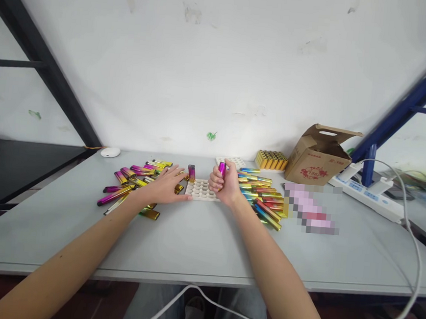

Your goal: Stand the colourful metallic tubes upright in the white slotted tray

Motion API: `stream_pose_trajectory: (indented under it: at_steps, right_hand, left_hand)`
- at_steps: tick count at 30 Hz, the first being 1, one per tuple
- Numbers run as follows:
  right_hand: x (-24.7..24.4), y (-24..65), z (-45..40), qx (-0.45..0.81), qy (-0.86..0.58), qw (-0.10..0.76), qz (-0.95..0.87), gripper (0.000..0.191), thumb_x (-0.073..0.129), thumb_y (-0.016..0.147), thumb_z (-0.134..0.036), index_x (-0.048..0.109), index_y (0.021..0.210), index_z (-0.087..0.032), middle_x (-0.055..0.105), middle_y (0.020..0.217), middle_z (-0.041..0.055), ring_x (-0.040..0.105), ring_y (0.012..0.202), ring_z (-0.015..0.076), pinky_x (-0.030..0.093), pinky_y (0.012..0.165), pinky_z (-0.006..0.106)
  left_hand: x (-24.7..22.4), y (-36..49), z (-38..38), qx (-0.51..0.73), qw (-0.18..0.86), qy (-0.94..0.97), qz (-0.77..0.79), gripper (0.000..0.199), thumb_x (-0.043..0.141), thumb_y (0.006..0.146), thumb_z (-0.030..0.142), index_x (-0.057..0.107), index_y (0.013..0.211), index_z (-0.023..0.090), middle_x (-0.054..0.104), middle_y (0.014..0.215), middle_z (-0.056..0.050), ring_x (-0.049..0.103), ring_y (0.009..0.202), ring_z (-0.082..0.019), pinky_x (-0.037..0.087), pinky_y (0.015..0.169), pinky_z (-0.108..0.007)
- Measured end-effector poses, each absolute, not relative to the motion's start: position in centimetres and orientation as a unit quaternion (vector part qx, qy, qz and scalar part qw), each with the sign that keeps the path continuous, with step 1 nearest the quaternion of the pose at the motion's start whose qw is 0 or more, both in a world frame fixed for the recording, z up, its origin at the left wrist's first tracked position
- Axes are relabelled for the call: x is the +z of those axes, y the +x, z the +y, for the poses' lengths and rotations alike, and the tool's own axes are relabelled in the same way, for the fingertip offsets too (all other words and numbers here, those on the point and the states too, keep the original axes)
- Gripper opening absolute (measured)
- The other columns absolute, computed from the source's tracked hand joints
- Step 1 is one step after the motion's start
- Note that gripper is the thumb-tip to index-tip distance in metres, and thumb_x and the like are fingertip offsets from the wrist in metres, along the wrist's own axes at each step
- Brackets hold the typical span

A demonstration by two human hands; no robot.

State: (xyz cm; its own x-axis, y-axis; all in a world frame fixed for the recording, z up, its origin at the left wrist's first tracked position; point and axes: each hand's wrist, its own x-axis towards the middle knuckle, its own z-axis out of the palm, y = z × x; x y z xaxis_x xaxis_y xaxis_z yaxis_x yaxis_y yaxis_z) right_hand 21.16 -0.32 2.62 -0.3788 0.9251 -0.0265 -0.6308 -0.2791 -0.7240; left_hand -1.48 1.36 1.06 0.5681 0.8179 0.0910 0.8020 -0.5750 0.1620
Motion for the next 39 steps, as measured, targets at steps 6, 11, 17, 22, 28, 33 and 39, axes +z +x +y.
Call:
stream_pose_trajectory:
  at_steps: [6,11,17,22,28,33,39]
  right_hand:
    - [2.77,21.24,-0.63,0.784,-0.204,0.504,-0.299,0.047,0.041,0.086,-0.053,0.031,0.052,-0.022,0.019,0.042,-0.0082,0.012,0.04,0.0075,0.02,0.037,0.02]
    - [2.87,21.34,-0.7,0.792,-0.206,0.5,-0.285,0.048,0.039,0.088,-0.051,0.028,0.051,-0.022,0.018,0.042,-0.0078,0.011,0.039,0.0076,0.019,0.037,0.02]
    - [2.87,21.23,-0.77,0.78,-0.209,0.508,-0.298,0.05,0.039,0.087,-0.053,0.029,0.051,-0.021,0.018,0.042,-0.0079,0.013,0.039,0.0074,0.021,0.037,0.02]
    - [2.69,21.1,-0.77,0.774,-0.209,0.511,-0.31,0.049,0.04,0.087,-0.055,0.033,0.051,-0.021,0.019,0.042,-0.0079,0.014,0.039,0.0077,0.023,0.038,0.02]
    - [2.56,20.81,-0.76,0.773,-0.199,0.508,-0.324,0.047,0.04,0.087,-0.053,0.042,0.053,-0.021,0.02,0.042,-0.0076,0.015,0.039,0.008,0.023,0.039,0.02]
    - [2.59,20.78,-0.76,0.771,-0.213,0.51,-0.317,0.047,0.037,0.087,-0.053,0.048,0.055,-0.02,0.021,0.043,-0.0078,0.017,0.039,0.0079,0.023,0.039,0.021]
    - [2.33,20.91,-0.46,0.76,-0.226,0.53,-0.303,0.045,0.038,0.087,-0.053,0.049,0.058,-0.02,0.022,0.042,-0.008,0.016,0.038,0.008,0.022,0.038,0.021]
  left_hand:
    - [0.96,-1.37,1.18,0.083,0.033,0.89,0.447,0.082,0.044,0.078,0.082,0.049,0.134,0.022,0.045,0.143,-0.015,0.022,0.144,-0.038,0.016,0.116,-0.058]
    - [1.06,-1.35,1.1,0.079,0.025,0.891,0.445,0.077,0.044,0.08,0.079,0.05,0.132,0.022,0.047,0.137,-0.015,0.027,0.141,-0.036,0.019,0.115,-0.056]
    - [1.01,-1.32,1.13,0.08,0.024,0.892,0.443,0.077,0.042,0.08,0.08,0.05,0.132,0.023,0.049,0.134,-0.014,0.03,0.139,-0.035,0.021,0.114,-0.055]
    - [0.64,-1.46,1.31,0.086,0.037,0.89,0.446,0.081,0.042,0.08,0.081,0.049,0.135,0.023,0.047,0.139,-0.015,0.025,0.143,-0.037,0.019,0.115,-0.057]
    - [0.54,-1.51,1.39,0.078,0.038,0.888,0.452,0.083,0.041,0.08,0.081,0.047,0.138,0.022,0.042,0.145,-0.017,0.021,0.145,-0.039,0.018,0.116,-0.061]
    - [1.16,-1.52,1.1,0.059,0.048,0.881,0.466,0.086,0.043,0.08,0.08,0.046,0.141,0.019,0.036,0.152,-0.018,0.015,0.147,-0.04,0.017,0.117,-0.06]
    - [1.22,-1.71,0.9,0.056,0.057,0.878,0.473,0.091,0.042,0.079,0.082,0.042,0.145,0.019,0.029,0.157,-0.017,0.012,0.149,-0.038,0.015,0.118,-0.057]
